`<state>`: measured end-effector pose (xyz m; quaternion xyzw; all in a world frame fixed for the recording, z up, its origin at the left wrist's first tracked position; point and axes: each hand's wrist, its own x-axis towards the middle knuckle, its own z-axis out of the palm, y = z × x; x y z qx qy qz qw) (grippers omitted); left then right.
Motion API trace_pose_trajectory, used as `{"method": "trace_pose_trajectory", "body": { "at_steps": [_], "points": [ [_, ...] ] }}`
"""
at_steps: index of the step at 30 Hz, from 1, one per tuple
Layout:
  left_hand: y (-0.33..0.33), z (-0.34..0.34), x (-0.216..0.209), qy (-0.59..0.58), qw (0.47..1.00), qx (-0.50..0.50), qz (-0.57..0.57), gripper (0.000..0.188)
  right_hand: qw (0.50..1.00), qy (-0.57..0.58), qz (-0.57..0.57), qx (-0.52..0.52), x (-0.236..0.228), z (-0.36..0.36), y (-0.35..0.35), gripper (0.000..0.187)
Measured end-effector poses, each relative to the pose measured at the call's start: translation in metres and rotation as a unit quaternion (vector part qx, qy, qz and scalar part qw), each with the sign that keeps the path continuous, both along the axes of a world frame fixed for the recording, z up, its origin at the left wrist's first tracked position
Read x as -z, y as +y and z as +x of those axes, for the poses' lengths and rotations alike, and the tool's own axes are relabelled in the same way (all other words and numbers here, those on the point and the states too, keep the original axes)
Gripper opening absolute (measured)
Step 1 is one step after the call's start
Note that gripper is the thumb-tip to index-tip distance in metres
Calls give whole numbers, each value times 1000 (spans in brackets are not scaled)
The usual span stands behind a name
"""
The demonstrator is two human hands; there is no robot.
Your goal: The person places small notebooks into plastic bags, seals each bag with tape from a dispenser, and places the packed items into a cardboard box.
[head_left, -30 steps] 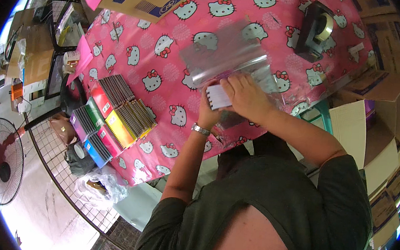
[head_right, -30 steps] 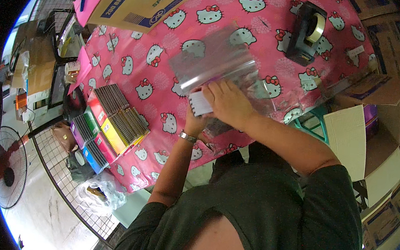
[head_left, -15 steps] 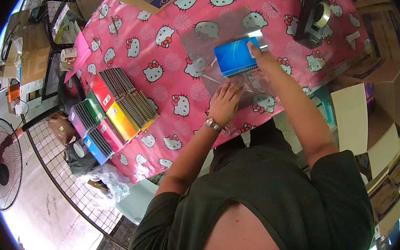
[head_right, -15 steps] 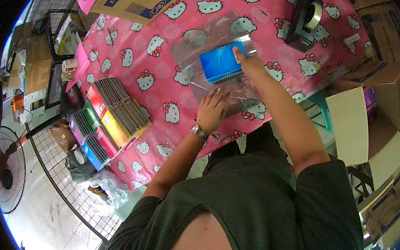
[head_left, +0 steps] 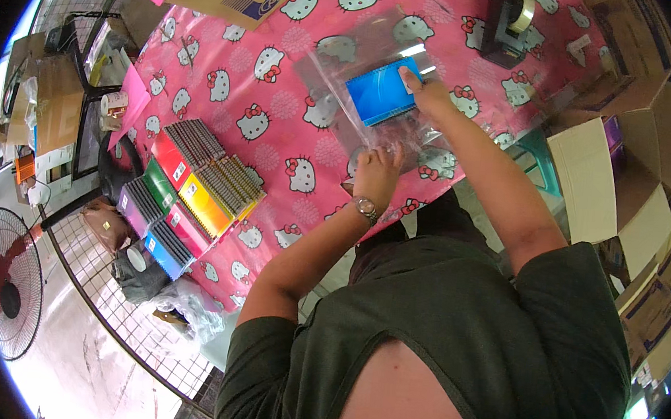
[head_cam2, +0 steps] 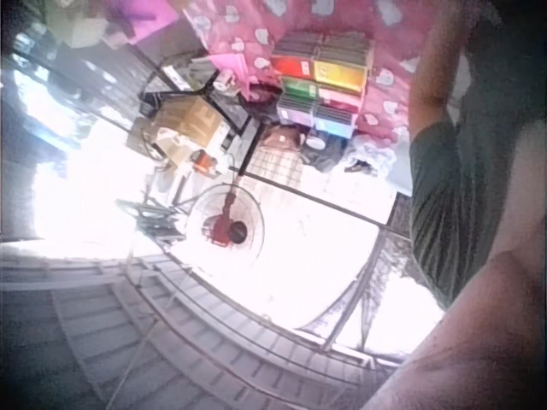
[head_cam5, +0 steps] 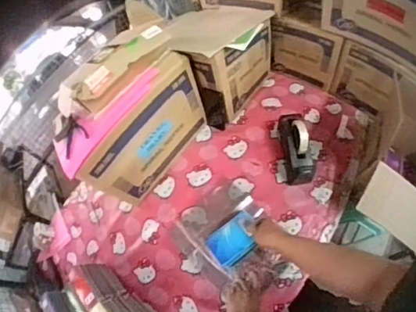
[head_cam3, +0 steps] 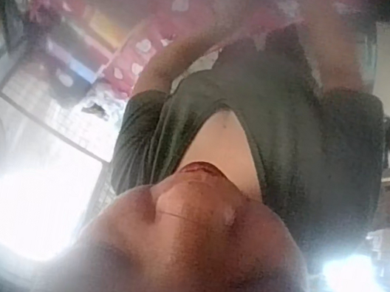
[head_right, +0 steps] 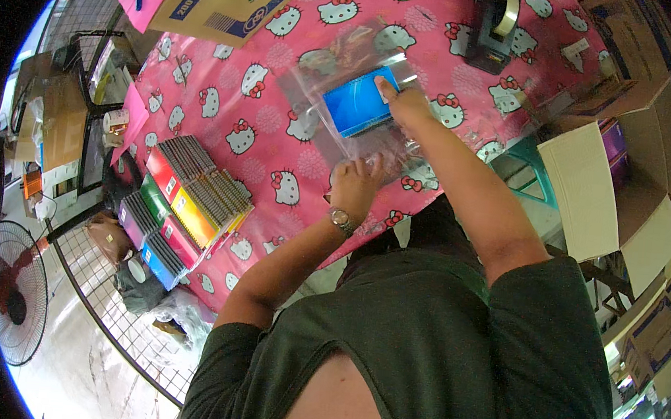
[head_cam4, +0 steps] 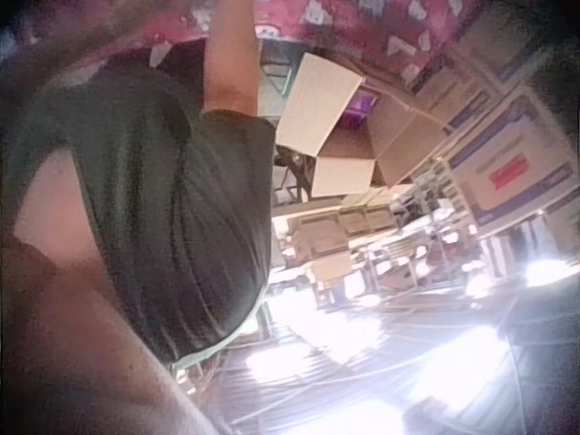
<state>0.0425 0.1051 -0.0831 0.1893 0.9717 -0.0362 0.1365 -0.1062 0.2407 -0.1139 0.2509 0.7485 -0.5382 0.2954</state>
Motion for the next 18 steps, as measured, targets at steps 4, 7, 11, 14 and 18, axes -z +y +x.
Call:
{"method": "trace_pose_trajectory", "body": {
  "at_steps": [4, 7, 11, 14, 18],
  "points": [
    [-3, 2, -10, -84, 995, -46, -24, 29, 999, 32, 40, -9, -6, 3, -9, 85],
    [-10, 8, -21, 74, 994, 76, 6, 31, 994, 51, 84, -47, 10, 3, -14, 79],
    [-37, 9, 1, 26, 995, 97, 8, 38, 979, 39, 157, -120, 3, -2, -19, 88],
    [-44, 1, -15, -179, 983, -23, 27, 43, 969, 102, 220, -47, 4, 5, -20, 95],
    [-46, 20, 13, -30, 995, 3, 95, 39, 975, 99, 195, -36, -7, 3, -16, 92]
  ]
}}
